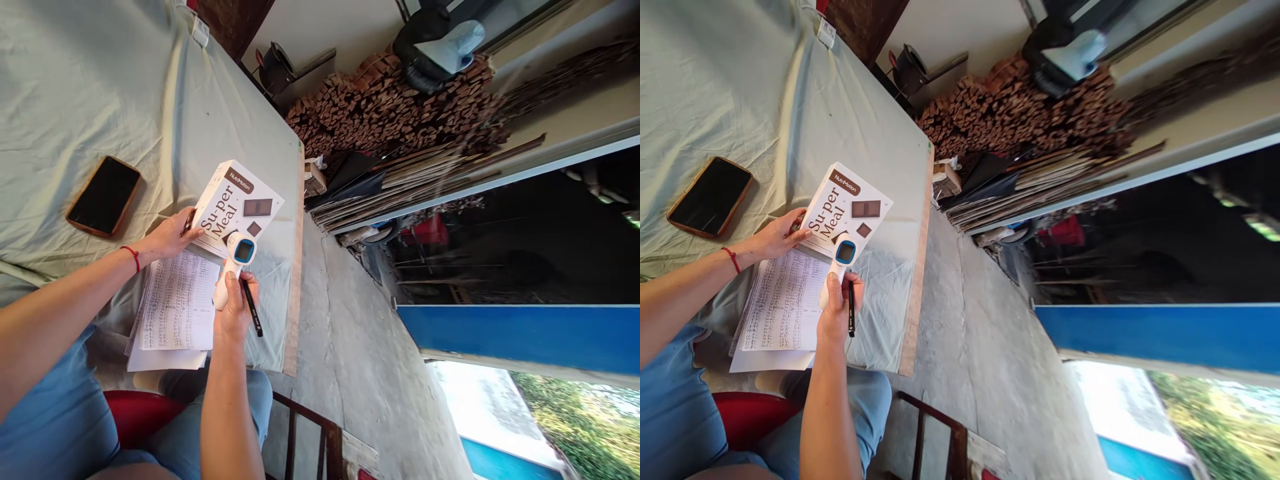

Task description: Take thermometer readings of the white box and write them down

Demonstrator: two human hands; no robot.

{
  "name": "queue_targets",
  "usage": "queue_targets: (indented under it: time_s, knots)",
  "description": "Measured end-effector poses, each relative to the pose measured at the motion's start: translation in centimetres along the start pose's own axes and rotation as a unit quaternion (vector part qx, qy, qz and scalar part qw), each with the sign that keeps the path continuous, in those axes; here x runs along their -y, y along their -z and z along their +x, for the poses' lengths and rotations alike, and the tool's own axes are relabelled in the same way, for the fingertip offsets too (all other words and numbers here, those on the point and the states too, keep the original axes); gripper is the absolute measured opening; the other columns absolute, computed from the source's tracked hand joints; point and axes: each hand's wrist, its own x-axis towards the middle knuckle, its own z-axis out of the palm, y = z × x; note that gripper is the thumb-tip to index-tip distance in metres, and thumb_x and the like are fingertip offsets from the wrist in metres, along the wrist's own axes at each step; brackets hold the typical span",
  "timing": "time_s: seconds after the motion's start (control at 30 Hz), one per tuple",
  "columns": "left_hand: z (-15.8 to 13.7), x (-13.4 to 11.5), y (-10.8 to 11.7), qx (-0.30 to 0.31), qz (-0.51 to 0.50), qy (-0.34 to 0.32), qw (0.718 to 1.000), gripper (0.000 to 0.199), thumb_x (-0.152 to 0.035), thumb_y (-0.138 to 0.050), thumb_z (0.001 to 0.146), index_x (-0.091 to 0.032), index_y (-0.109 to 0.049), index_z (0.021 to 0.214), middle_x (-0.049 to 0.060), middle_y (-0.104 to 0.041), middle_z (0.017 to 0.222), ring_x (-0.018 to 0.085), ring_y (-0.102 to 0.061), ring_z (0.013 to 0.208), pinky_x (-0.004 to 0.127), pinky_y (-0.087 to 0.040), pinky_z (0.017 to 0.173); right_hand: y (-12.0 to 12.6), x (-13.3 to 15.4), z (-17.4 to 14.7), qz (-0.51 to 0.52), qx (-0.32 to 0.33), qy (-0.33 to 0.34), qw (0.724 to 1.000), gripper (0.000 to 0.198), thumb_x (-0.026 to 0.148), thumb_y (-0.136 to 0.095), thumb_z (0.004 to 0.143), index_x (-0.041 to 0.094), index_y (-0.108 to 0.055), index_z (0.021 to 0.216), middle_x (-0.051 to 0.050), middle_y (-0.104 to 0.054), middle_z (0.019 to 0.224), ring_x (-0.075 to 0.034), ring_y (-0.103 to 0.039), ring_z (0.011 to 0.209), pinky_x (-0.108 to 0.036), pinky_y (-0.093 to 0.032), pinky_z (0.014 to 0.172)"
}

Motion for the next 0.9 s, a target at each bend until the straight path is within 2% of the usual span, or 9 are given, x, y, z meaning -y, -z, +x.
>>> queue_targets:
  time_s: [0.17,0.23,0.4,0.53,0.63,0.73,0.83,0.9]
  knots:
    - [0.1,0.0,-0.4,0.015,-0.098,0.003,0.995,0.059,-0.033,-0.057,0.096,-0.012,-0.037,0.147,0.014,-0.066,0.122,0.020,-0.066,0.097,0.034,-0.056,0.084,1.0,0.9,-0.9,-0.059,-0.048,0.078,0.994,0.046,0.055,-0.076,0.079,0.025,-0.047,0.099,0.000,-0.067,0.094,-0.017,-0.067,0.085,-0.031,-0.057,0.074]
    - [0.2,-0.1,-0.5,0.008,-0.093,-0.005,0.996,0.063,-0.031,-0.059,0.095,-0.013,-0.034,0.150,0.015,-0.063,0.127,0.020,-0.066,0.099,0.035,-0.057,0.086,1.5,1.6,-1.3,-0.086,-0.056,0.108,0.989,0.044,0.055,-0.076,0.081,0.025,-0.048,0.098,-0.001,-0.067,0.096,-0.018,-0.067,0.086,-0.033,-0.057,0.076]
    - [0.3,-0.4,-0.2,-0.049,0.078,-0.011,0.996,0.077,-0.026,-0.067,0.090,-0.018,-0.031,0.157,0.019,-0.050,0.149,0.029,-0.061,0.122,0.044,-0.054,0.103,3.0,2.4,-1.7,-0.098,-0.085,0.127,0.983,0.046,0.054,-0.079,0.079,0.024,-0.051,0.099,-0.003,-0.069,0.098,-0.018,-0.067,0.083,-0.032,-0.054,0.073]
    - [0.3,-0.4,0.1,-0.053,0.176,0.035,0.982,0.074,-0.033,-0.068,0.091,-0.026,-0.035,0.157,0.015,-0.054,0.147,0.034,-0.061,0.126,0.047,-0.053,0.100,6.0,0.8,-0.5,-0.165,-0.085,0.125,0.975,0.050,0.058,-0.081,0.075,0.023,-0.054,0.099,-0.008,-0.071,0.108,-0.020,-0.068,0.090,-0.035,-0.055,0.080]
    - [0.2,-0.4,0.0,-0.076,0.184,0.052,0.979,0.061,-0.036,-0.070,0.089,-0.027,-0.048,0.146,0.013,-0.059,0.139,0.033,-0.064,0.115,0.044,-0.053,0.091,9.2,-1.4,1.4,-0.268,-0.133,0.120,0.947,0.054,0.063,-0.079,0.068,0.022,-0.056,0.094,-0.010,-0.071,0.107,-0.023,-0.067,0.092,-0.039,-0.056,0.082]
    - [0.0,-0.8,-0.4,-0.085,0.180,0.079,0.977,0.032,-0.035,-0.067,0.089,-0.024,-0.060,0.119,0.009,-0.069,0.114,0.028,-0.065,0.097,0.041,-0.051,0.081,12.0,-3.3,3.1,-0.366,-0.135,0.083,0.917,0.057,0.070,-0.075,0.064,0.023,-0.058,0.091,-0.006,-0.068,0.092,-0.024,-0.064,0.086,-0.044,-0.056,0.084]
    - [-0.4,-1.7,-0.6,-0.065,0.196,0.107,0.973,0.009,-0.029,-0.059,0.091,-0.022,-0.062,0.095,0.007,-0.068,0.087,0.025,-0.062,0.082,0.039,-0.046,0.073,13.2,-4.1,3.6,-0.408,-0.126,0.082,0.901,0.058,0.073,-0.069,0.068,0.022,-0.059,0.094,-0.005,-0.063,0.089,-0.026,-0.063,0.087,-0.047,-0.054,0.089]
    - [-1.0,-2.2,-0.8,-0.045,0.213,0.104,0.970,0.008,-0.026,-0.056,0.089,-0.021,-0.061,0.085,0.006,-0.066,0.079,0.024,-0.060,0.075,0.037,-0.042,0.068,12.9,-3.7,3.3,-0.413,-0.136,0.123,0.892,0.058,0.073,-0.066,0.074,0.022,-0.059,0.099,-0.008,-0.064,0.096,-0.029,-0.064,0.098,-0.050,-0.052,0.097]
